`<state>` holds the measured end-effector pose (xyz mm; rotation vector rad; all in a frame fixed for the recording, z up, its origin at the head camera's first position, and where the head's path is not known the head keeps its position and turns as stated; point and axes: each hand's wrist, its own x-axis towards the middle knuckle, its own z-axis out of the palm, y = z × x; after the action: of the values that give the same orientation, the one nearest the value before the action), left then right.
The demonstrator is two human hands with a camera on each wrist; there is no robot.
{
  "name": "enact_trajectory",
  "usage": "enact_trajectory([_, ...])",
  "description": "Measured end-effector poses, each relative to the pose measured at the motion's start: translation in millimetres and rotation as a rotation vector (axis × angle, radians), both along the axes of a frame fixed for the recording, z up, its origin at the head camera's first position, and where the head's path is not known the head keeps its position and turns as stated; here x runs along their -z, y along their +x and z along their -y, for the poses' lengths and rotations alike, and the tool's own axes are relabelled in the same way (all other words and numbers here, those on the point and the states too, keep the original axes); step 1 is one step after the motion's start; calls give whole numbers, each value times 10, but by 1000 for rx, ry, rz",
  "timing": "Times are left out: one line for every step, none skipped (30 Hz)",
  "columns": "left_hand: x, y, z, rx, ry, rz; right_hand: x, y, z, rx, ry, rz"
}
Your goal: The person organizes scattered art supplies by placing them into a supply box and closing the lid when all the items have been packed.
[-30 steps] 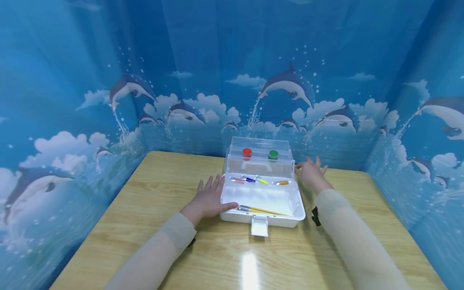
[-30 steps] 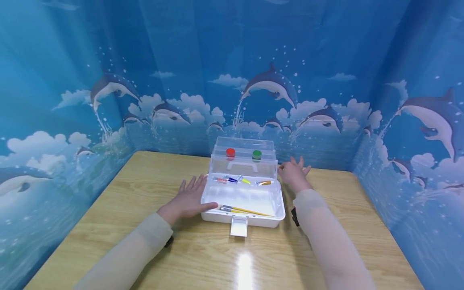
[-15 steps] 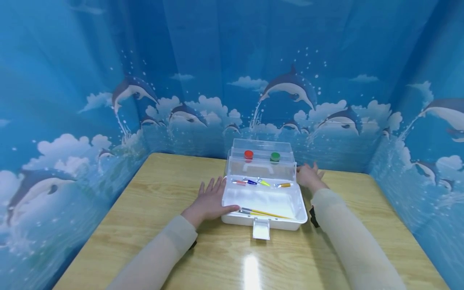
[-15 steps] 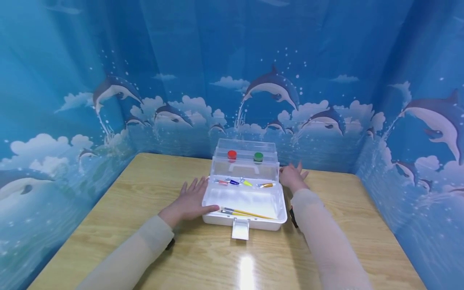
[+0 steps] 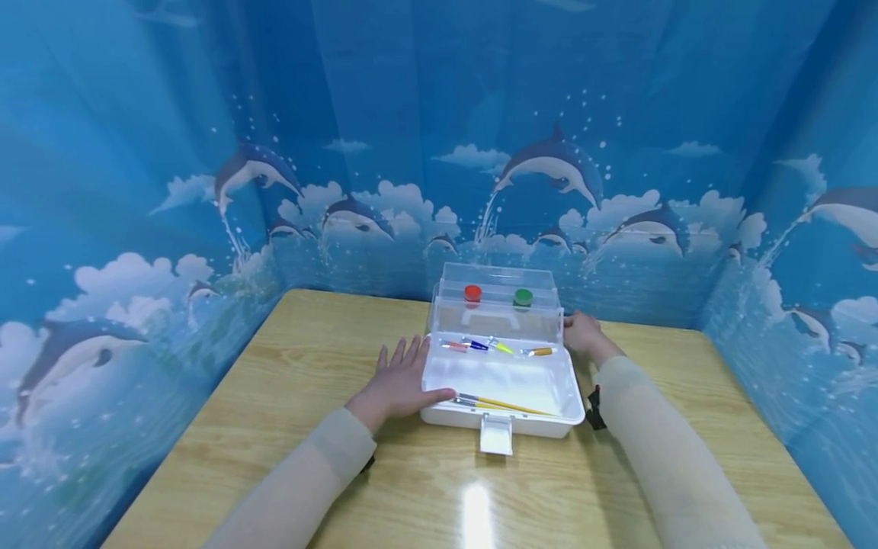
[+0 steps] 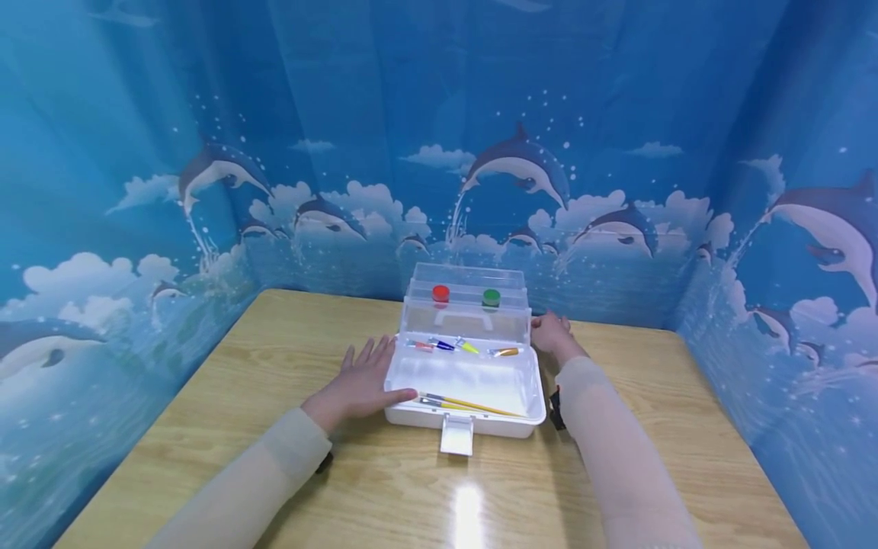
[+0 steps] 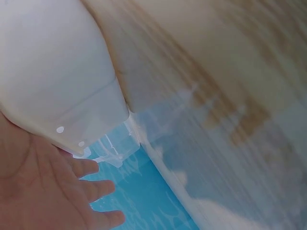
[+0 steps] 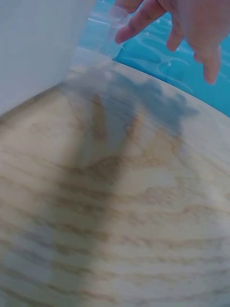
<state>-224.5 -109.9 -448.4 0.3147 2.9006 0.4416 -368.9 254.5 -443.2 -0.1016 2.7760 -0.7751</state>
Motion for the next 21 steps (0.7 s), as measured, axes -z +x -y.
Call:
enact_trajectory([-3, 0, -3, 0, -1, 5, 4, 2, -4, 9, -11, -3])
enact_trajectory([-7, 2, -3, 1, -1, 4, 7, 3, -4, 14, -19, -11])
enact_trajectory([-8, 1, -4, 0, -6, 7, 12, 3, -7, 22, -32, -16])
enact_trajectory([-9, 0, -3, 0, -8, 7, 15, 2, -8, 31, -49, -16])
enact_trajectory([-11, -1, -2, -2, -9, 9, 17, 0, -9, 39, -66, -14])
enact_trajectory([-13, -1, -3, -3, -10, 9, 23, -4, -11, 49, -79, -12])
enact_trajectory([-13, -2, -4, -4, -10, 8, 28, -7, -12, 58, -91, -9])
enact_trajectory([-12, -4, -4, -5, -9, 6, 33, -12, -14, 68, -104, -7])
enact_trajectory([-10, -7, -6, -7, -10, 8, 40, -18, -16, 73, -109, -7])
enact_trajectory([-7, -8, -7, -7, -7, 8, 43, -23, -18, 78, -115, -7])
enact_trajectory([-4, -10, -7, -7, -6, 8, 47, -27, -18, 84, -121, -8])
enact_trajectory([1, -11, -8, -7, -5, 8, 50, -31, -17, 90, -127, -12])
enact_trajectory([4, -12, -8, -7, -4, 8, 52, -33, -15, 95, -132, -17])
enact_trajectory([5, -12, -7, -7, -2, 8, 53, -35, -13, 101, -139, -21])
enact_trajectory([7, -12, -7, -7, -1, 7, 54, -35, -10, 106, -146, -27])
enact_trajectory([7, -12, -6, -7, -2, 7, 53, -33, -5, 113, -155, -32])
enact_trajectory([6, -11, -6, -6, -3, 6, 55, -31, 1, 121, -160, -37])
enact_trajectory([6, -10, -6, -5, -3, 6, 56, -27, 6, 126, -165, -44])
enact_trajectory([5, -10, -6, -5, -4, 6, 56, -24, 10, 134, -176, -49])
enact_trajectory([6, -12, -6, -2, -2, 2, 56, -22, 13, 140, -188, -53])
enact_trajectory([8, -13, -7, -1, -5, 3, 56, -16, 16, 145, -198, -59])
